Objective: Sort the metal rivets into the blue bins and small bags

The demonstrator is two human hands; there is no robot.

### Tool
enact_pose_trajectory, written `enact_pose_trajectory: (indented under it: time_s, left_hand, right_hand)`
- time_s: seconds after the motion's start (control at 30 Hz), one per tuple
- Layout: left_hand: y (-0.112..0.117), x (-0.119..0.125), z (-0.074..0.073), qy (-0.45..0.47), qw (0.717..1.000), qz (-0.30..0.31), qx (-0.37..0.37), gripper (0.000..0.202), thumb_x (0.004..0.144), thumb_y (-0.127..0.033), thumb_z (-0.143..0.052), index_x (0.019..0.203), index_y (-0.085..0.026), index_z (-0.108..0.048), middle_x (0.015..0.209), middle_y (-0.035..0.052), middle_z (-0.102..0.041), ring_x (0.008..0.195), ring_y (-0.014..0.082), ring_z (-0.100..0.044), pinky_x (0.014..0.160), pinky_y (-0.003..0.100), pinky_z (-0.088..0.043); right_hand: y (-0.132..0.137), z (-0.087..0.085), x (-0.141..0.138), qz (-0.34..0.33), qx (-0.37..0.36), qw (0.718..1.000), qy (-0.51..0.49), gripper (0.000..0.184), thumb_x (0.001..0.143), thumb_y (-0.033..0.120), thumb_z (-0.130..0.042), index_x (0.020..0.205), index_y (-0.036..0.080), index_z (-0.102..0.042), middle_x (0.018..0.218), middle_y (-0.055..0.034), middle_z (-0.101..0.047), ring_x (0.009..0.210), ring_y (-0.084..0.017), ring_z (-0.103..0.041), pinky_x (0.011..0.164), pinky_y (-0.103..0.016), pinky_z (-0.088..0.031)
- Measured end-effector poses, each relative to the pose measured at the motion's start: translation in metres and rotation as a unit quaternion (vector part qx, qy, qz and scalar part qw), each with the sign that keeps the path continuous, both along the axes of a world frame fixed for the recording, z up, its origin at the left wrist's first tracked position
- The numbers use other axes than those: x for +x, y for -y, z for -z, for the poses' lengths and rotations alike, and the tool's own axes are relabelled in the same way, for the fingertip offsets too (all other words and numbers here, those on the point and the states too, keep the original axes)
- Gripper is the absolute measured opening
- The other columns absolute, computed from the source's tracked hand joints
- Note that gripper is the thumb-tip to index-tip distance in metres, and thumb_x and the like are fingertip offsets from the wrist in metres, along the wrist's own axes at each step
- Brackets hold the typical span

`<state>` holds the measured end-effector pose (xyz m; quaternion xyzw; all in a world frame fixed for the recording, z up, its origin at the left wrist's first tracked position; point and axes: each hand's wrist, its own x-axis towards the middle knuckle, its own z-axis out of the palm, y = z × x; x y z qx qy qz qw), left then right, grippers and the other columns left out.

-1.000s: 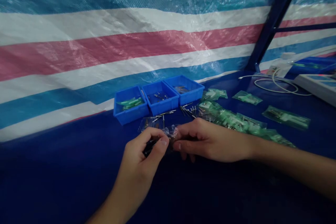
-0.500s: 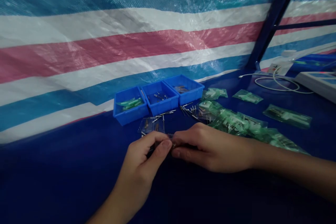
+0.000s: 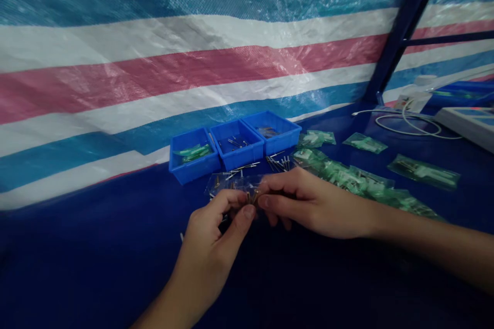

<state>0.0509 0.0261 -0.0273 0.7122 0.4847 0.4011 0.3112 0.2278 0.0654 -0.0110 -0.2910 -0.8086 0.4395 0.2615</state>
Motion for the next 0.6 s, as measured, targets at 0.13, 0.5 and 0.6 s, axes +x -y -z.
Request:
enact_pose_trajectory:
  time_s: [0.13, 0.5, 0.6]
  left_hand:
    - [0.0017, 0.0006, -0.0033, -0.01, 1.0, 0.011, 0.003, 0.014, 0.083, -0.027, -0.051, 0.08, -0.022, -0.064, 0.069, -0.0017, -0.066, 0.063, 0.0133, -0.061, 0.053, 0.022, -0.044]
    - [-0.0007, 0.0006, -0.0001, -0.001, 1.0, 0.021, 0.011, 0.021, 0.087, -0.028, -0.046, 0.088, -0.022, -0.066, 0.076, 0.0009, -0.069, 0.07, 0.015, -0.064, 0.063, 0.024, -0.05]
    - [-0.0011, -0.0002, 0.0005, -0.015, 1.0, 0.014, 0.02, 0.017, 0.085, -0.026, -0.049, 0.087, -0.023, -0.066, 0.074, -0.0003, -0.07, 0.069, 0.0142, -0.065, 0.061, 0.022, -0.049]
  right_hand:
    - [0.0, -0.0021, 0.0002, 0.021, 0.03, 0.999, 0.002, 0.02, 0.087, 0.026, -0.052, 0.074, 0.012, -0.059, 0.06, 0.0023, -0.054, 0.05, -0.006, -0.049, 0.044, -0.015, -0.036]
    - [-0.0012, 0.0002, 0.0032, -0.011, 0.075, 0.997, -0.015, 0.023, 0.09, 0.026, -0.047, 0.077, 0.011, -0.06, 0.065, 0.0007, -0.058, 0.05, -0.005, -0.05, 0.045, -0.014, -0.037]
    - [-0.0007, -0.0003, 0.0032, 0.007, 0.096, 0.995, 0.004, 0.021, 0.088, 0.026, -0.051, 0.078, 0.011, -0.062, 0.059, 0.0021, -0.055, 0.05, -0.005, -0.046, 0.044, -0.014, -0.033]
